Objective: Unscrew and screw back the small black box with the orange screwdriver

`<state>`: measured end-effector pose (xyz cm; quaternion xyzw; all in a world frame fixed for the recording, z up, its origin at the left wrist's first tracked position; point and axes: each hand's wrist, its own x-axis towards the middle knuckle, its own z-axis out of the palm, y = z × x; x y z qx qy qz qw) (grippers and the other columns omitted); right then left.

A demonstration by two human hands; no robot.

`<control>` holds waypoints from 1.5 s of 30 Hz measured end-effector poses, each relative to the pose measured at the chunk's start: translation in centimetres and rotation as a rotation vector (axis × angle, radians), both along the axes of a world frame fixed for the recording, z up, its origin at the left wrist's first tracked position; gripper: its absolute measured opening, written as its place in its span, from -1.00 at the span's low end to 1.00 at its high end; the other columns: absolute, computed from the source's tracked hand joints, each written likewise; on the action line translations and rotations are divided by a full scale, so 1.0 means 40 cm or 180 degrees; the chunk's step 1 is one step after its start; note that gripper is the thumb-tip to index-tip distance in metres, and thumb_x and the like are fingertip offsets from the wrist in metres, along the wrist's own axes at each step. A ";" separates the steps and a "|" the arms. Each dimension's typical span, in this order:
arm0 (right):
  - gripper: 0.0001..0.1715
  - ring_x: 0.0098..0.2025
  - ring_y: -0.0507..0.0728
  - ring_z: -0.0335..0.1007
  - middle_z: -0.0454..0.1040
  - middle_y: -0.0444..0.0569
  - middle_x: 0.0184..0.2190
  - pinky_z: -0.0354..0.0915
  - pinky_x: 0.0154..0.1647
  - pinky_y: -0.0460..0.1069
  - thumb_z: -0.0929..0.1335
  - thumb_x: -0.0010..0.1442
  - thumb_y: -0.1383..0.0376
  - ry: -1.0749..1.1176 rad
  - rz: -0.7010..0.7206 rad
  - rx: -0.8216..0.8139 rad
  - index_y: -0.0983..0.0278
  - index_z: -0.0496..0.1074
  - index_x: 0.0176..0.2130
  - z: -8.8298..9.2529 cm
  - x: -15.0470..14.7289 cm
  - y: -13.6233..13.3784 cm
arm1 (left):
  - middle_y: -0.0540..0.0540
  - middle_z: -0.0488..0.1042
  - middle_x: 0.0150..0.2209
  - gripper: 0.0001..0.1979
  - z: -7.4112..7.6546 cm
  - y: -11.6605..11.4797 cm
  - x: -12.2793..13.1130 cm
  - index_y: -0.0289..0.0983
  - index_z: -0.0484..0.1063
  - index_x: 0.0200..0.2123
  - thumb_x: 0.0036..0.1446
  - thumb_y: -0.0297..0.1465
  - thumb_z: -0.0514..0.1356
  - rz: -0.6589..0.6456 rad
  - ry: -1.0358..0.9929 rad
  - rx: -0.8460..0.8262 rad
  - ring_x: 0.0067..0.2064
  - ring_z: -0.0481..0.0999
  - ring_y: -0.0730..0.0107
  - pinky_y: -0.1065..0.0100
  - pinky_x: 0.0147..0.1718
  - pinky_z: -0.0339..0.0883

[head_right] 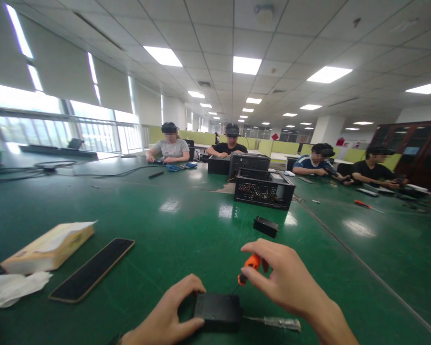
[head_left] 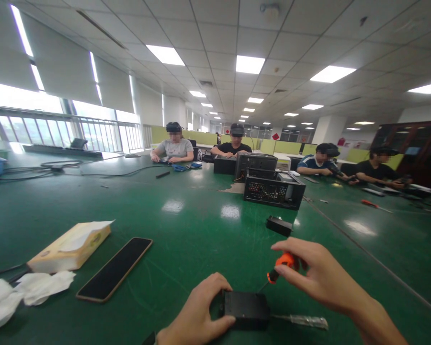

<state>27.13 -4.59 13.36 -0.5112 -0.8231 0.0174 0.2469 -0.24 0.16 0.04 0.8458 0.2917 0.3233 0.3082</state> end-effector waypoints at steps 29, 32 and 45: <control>-0.71 -0.23 0.15 0.52 0.59 -0.08 -0.21 0.37 -0.19 0.02 0.43 0.18 0.15 0.0044 0.0037 -0.0110 0.15 0.49 -0.08 -0.008 -0.002 0.003 | -0.07 0.41 -0.19 -0.72 -0.006 0.002 -0.002 -0.23 0.37 -0.14 0.06 -0.41 0.31 -0.0040 -0.0055 0.0037 -0.16 0.40 0.22 0.30 -0.13 0.26; -0.74 -0.22 0.14 0.51 0.58 -0.06 -0.20 0.36 -0.18 0.01 0.39 0.23 0.20 0.0094 0.0111 -0.0114 0.16 0.48 -0.06 -0.004 -0.005 0.002 | -0.07 0.41 -0.18 -0.71 -0.003 0.001 -0.003 -0.24 0.37 -0.14 0.06 -0.41 0.32 -0.0025 -0.0045 0.0027 -0.16 0.40 0.22 0.30 -0.12 0.26; -0.69 -0.40 0.12 0.43 0.52 -0.10 -0.42 0.29 -0.36 -0.01 0.36 0.24 0.03 0.0532 -0.0095 0.0194 0.22 0.49 -0.32 -0.005 -0.008 0.003 | -0.07 0.41 -0.18 -0.72 -0.001 0.000 0.000 -0.23 0.37 -0.15 0.05 -0.44 0.32 -0.0039 0.0014 0.0038 -0.15 0.40 0.22 0.28 -0.12 0.26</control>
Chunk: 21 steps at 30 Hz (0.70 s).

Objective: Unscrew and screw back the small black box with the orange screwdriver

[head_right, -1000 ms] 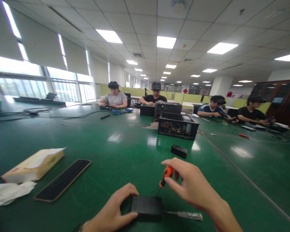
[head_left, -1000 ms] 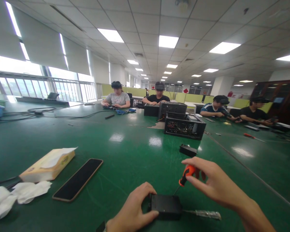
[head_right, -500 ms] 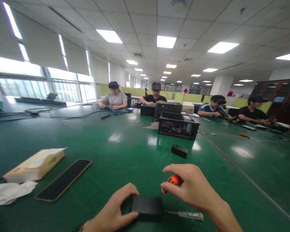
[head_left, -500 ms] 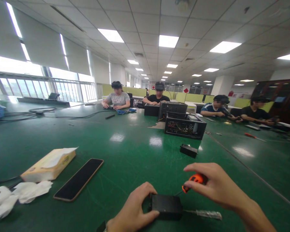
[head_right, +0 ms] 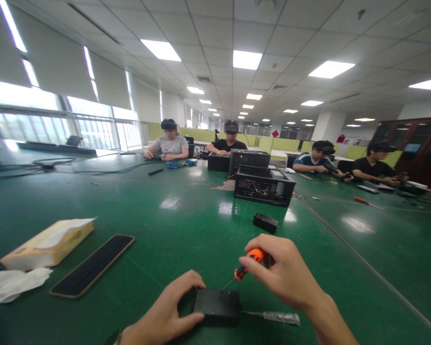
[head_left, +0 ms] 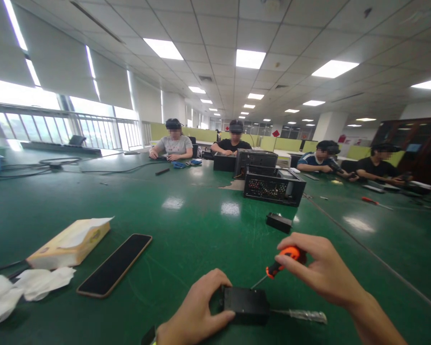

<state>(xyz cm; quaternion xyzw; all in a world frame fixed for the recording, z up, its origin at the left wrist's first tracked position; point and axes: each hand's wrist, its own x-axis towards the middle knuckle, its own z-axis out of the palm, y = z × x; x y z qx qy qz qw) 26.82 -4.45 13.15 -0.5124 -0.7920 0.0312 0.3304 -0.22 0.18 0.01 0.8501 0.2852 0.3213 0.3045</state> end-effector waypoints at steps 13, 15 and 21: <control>-0.77 -0.41 0.08 0.39 0.49 -0.14 -0.43 0.23 -0.36 -0.03 0.37 0.25 0.11 -0.0108 0.0458 -0.0291 0.22 0.49 -0.29 -0.008 -0.032 0.001 | -0.11 0.43 -0.17 -0.73 0.001 0.007 -0.002 -0.23 0.37 -0.13 0.10 -0.35 0.30 -0.0012 0.0029 0.0168 -0.16 0.41 0.18 0.25 -0.13 0.28; -0.77 -0.41 0.07 0.38 0.49 -0.14 -0.43 0.22 -0.35 -0.03 0.37 0.26 0.11 -0.0128 0.0447 -0.0282 0.22 0.49 -0.29 -0.007 -0.034 0.001 | -0.11 0.43 -0.17 -0.74 0.002 0.007 -0.002 -0.23 0.38 -0.14 0.10 -0.34 0.30 -0.0003 0.0049 0.0182 -0.16 0.41 0.18 0.25 -0.13 0.29; -0.76 -0.40 0.07 0.39 0.49 -0.13 -0.42 0.24 -0.34 -0.04 0.36 0.27 0.12 -0.0130 0.0455 -0.0284 0.23 0.49 -0.29 -0.004 -0.035 0.002 | -0.13 0.43 -0.17 -0.74 0.006 0.004 -0.002 -0.24 0.38 -0.14 0.12 -0.30 0.28 0.0000 0.0046 0.0210 -0.16 0.41 0.18 0.25 -0.13 0.30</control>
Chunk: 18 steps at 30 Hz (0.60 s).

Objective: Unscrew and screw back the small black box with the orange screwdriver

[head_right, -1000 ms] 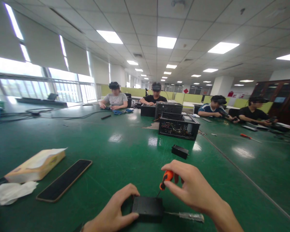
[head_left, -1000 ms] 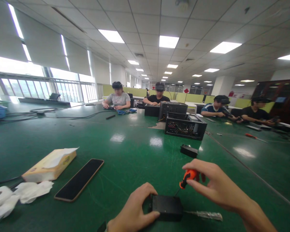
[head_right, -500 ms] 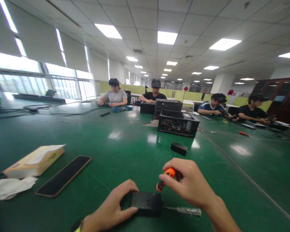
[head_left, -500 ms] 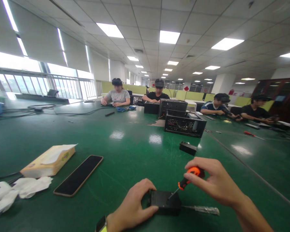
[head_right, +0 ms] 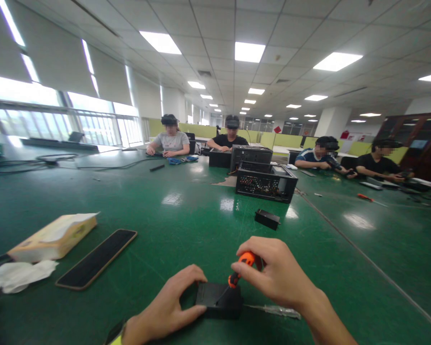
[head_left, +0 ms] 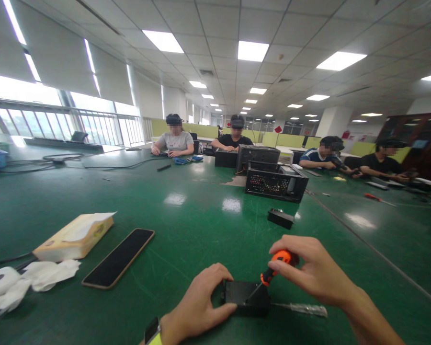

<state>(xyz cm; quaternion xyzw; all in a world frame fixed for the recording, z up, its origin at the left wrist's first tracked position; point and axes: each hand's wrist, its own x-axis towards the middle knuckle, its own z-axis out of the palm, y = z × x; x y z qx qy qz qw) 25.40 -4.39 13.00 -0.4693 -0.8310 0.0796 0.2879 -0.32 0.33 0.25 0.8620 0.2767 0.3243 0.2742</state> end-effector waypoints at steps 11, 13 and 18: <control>-0.80 -0.29 0.08 0.44 0.53 -0.08 -0.28 0.31 -0.24 -0.04 0.35 0.25 0.28 -0.0048 0.0277 -0.0131 0.21 0.47 -0.11 0.011 0.002 -0.011 | -0.12 0.43 -0.17 -0.74 -0.006 0.000 0.000 -0.24 0.37 -0.14 0.12 -0.33 0.29 0.0017 0.0020 -0.0021 -0.15 0.41 0.18 0.26 -0.12 0.29; -0.73 -0.25 0.06 0.45 0.54 -0.08 -0.20 0.33 -0.19 -0.06 0.33 0.23 0.37 -0.0006 0.0457 -0.0171 0.20 0.45 -0.05 0.017 0.002 -0.019 | -0.11 0.43 -0.17 -0.74 -0.007 0.000 0.000 -0.24 0.38 -0.14 0.11 -0.33 0.29 0.0015 -0.0001 -0.0022 -0.15 0.41 0.19 0.26 -0.13 0.29; -0.76 -0.35 0.06 0.48 0.58 -0.12 -0.33 0.34 -0.30 -0.07 0.43 0.17 0.24 -0.0108 0.0301 0.0044 0.20 0.51 -0.12 0.010 0.002 -0.028 | -0.10 0.43 -0.17 -0.73 -0.006 -0.002 0.001 -0.23 0.38 -0.13 0.10 -0.34 0.30 0.0027 -0.0031 -0.0037 -0.16 0.42 0.20 0.27 -0.13 0.30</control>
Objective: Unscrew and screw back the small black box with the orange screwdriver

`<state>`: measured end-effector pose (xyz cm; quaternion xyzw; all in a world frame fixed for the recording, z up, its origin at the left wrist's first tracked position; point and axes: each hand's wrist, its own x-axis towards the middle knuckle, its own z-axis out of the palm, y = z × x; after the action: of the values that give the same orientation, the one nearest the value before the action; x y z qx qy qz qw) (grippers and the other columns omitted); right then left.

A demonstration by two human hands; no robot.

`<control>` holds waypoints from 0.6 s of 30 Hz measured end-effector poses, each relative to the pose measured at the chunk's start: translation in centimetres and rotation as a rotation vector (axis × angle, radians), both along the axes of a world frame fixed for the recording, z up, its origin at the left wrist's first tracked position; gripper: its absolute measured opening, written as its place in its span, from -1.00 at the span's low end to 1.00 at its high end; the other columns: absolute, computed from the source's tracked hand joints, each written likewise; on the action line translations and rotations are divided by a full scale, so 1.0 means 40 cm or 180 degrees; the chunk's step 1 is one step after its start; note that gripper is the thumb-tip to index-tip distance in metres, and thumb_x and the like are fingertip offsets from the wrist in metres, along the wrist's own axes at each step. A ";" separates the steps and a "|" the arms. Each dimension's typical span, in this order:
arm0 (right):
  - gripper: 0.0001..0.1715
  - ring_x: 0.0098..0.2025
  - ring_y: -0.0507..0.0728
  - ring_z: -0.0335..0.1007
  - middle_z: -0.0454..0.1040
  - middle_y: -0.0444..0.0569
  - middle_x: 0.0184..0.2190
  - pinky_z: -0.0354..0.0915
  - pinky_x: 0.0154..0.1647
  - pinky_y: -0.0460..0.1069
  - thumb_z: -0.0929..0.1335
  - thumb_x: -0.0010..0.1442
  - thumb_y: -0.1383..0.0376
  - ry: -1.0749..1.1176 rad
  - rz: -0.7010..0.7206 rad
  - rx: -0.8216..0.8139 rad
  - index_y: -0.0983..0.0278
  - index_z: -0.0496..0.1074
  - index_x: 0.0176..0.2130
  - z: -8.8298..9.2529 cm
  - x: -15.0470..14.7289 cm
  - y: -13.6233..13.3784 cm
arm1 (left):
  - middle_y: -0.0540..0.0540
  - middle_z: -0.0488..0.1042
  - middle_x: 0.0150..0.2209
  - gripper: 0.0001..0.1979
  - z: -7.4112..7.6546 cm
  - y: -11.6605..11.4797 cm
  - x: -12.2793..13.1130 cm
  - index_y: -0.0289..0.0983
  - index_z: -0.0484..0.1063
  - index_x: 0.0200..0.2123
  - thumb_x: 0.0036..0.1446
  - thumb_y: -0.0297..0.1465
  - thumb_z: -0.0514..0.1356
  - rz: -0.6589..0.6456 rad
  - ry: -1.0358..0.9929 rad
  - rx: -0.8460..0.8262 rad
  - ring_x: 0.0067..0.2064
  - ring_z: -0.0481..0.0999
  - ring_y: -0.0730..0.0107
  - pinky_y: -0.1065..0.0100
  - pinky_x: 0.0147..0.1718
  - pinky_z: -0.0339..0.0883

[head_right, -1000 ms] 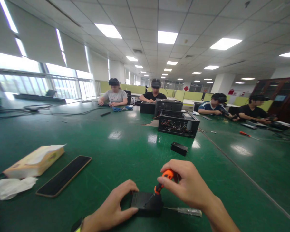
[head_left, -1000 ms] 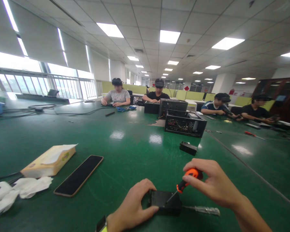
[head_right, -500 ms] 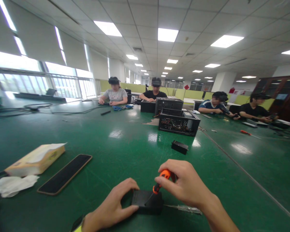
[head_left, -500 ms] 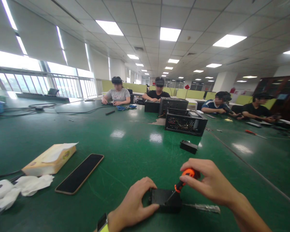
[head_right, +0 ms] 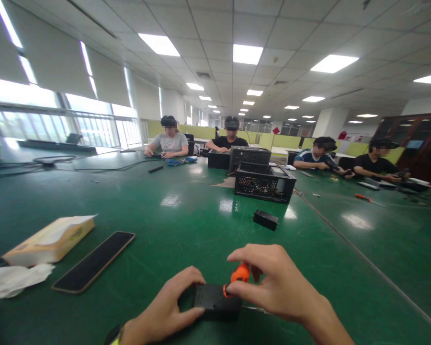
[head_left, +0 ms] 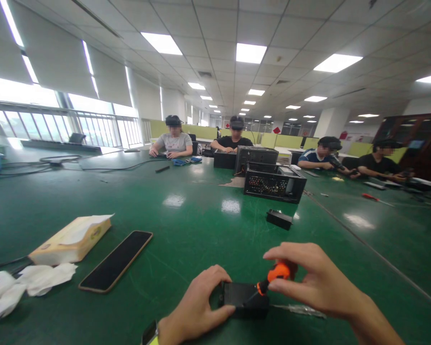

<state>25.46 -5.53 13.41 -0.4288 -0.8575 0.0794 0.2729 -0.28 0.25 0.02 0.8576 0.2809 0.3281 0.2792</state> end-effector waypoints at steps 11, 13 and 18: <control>-0.71 -0.11 0.12 0.48 0.54 0.00 -0.11 0.36 -0.07 -0.01 0.29 0.29 0.35 -0.0054 0.0182 -0.0149 0.20 0.42 0.01 0.019 0.004 -0.005 | -0.09 0.42 -0.17 -0.72 -0.003 0.000 -0.001 -0.23 0.37 -0.13 0.08 -0.40 0.30 -0.0013 0.0030 -0.0015 -0.15 0.41 0.20 0.26 -0.12 0.29; -0.71 -0.14 0.11 0.48 0.55 -0.02 -0.12 0.37 -0.10 -0.02 0.31 0.26 0.36 -0.0032 0.0256 -0.0164 0.19 0.44 -0.02 0.021 0.007 -0.009 | -0.09 0.42 -0.17 -0.72 -0.005 0.000 -0.001 -0.23 0.37 -0.13 0.08 -0.40 0.30 -0.0015 0.0018 -0.0013 -0.15 0.41 0.20 0.26 -0.11 0.29; -0.77 -0.37 0.09 0.50 0.59 -0.11 -0.37 0.34 -0.31 -0.05 0.39 0.23 0.18 -0.0237 -0.0106 -0.0030 0.19 0.51 -0.12 0.008 0.003 -0.010 | -0.10 0.43 -0.18 -0.74 -0.001 -0.002 0.001 -0.23 0.38 -0.14 0.08 -0.38 0.30 0.0000 0.0040 -0.0033 -0.16 0.41 0.20 0.27 -0.13 0.29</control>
<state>25.59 -5.92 13.71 -0.4469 -0.8595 0.0629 0.2401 -0.23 0.19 -0.02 0.8582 0.2843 0.3213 0.2818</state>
